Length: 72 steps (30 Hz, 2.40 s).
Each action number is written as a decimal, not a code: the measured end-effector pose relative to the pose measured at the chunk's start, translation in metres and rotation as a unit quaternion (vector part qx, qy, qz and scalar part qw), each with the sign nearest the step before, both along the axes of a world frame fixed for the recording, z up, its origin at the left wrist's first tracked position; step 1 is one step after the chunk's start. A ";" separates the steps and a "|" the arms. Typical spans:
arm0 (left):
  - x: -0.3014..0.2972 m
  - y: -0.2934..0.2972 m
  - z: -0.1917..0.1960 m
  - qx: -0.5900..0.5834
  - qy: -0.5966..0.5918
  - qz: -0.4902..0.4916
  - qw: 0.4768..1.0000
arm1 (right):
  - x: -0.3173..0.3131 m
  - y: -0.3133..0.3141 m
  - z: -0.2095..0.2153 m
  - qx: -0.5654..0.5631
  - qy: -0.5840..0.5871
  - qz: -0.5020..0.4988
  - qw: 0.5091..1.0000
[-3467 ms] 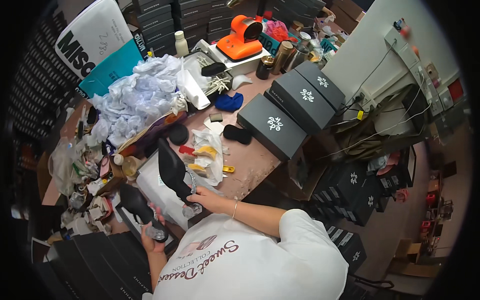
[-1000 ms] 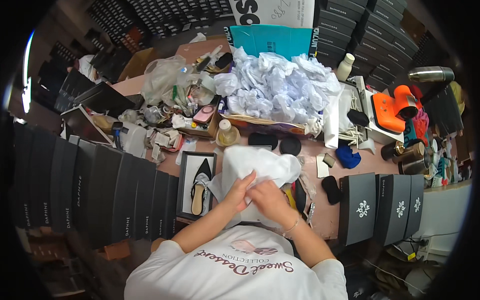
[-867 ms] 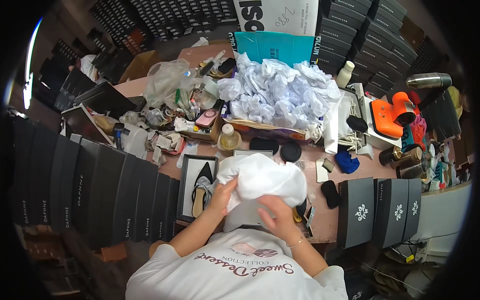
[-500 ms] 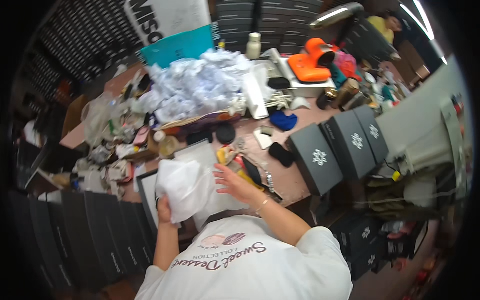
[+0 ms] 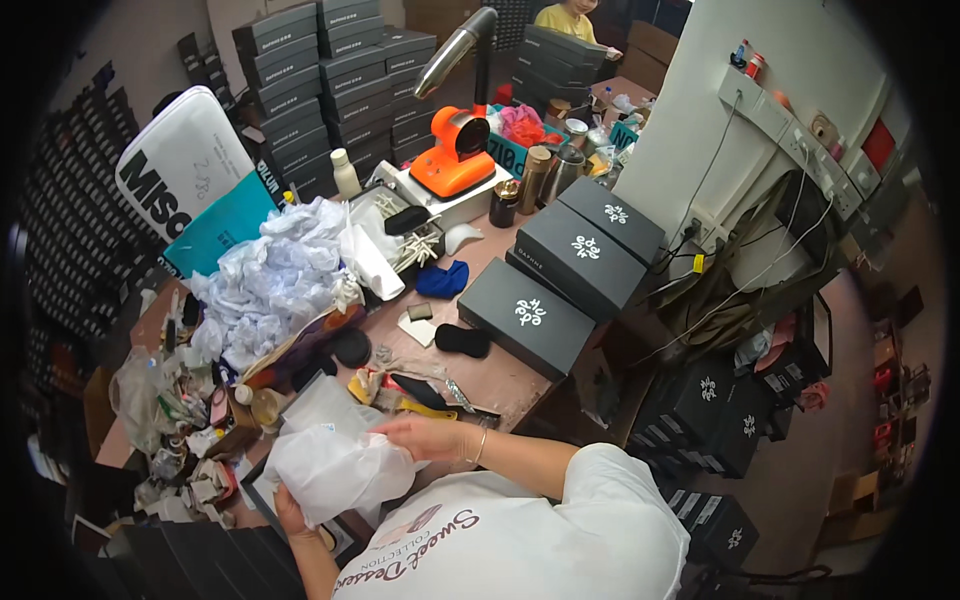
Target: Packing high-heeled shoes into boxes with protective paper and foam inserts.
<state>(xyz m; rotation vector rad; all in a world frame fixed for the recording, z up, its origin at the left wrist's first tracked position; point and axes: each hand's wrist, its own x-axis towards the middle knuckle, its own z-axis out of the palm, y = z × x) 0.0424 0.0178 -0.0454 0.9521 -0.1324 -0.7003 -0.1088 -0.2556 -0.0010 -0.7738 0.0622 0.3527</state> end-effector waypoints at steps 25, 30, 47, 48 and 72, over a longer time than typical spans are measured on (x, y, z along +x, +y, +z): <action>-0.024 -0.064 0.035 0.079 0.047 0.168 0.981 | 0.034 0.022 0.017 -0.619 -0.236 -0.194 0.724; -0.053 -0.055 0.014 0.163 -0.025 0.151 0.975 | 0.036 0.045 0.011 -0.516 -0.118 -0.110 0.841; -0.046 -0.005 0.030 0.544 -0.459 0.015 0.702 | -0.064 -0.071 -0.092 -0.688 0.096 -0.298 0.655; -0.040 0.009 0.016 0.539 -0.489 -0.036 0.685 | -0.082 -0.090 -0.116 -0.726 0.093 -0.243 0.637; -0.111 -0.031 0.055 0.352 -0.261 0.150 0.886 | -0.090 -0.140 -0.133 -0.745 -0.035 -0.083 0.661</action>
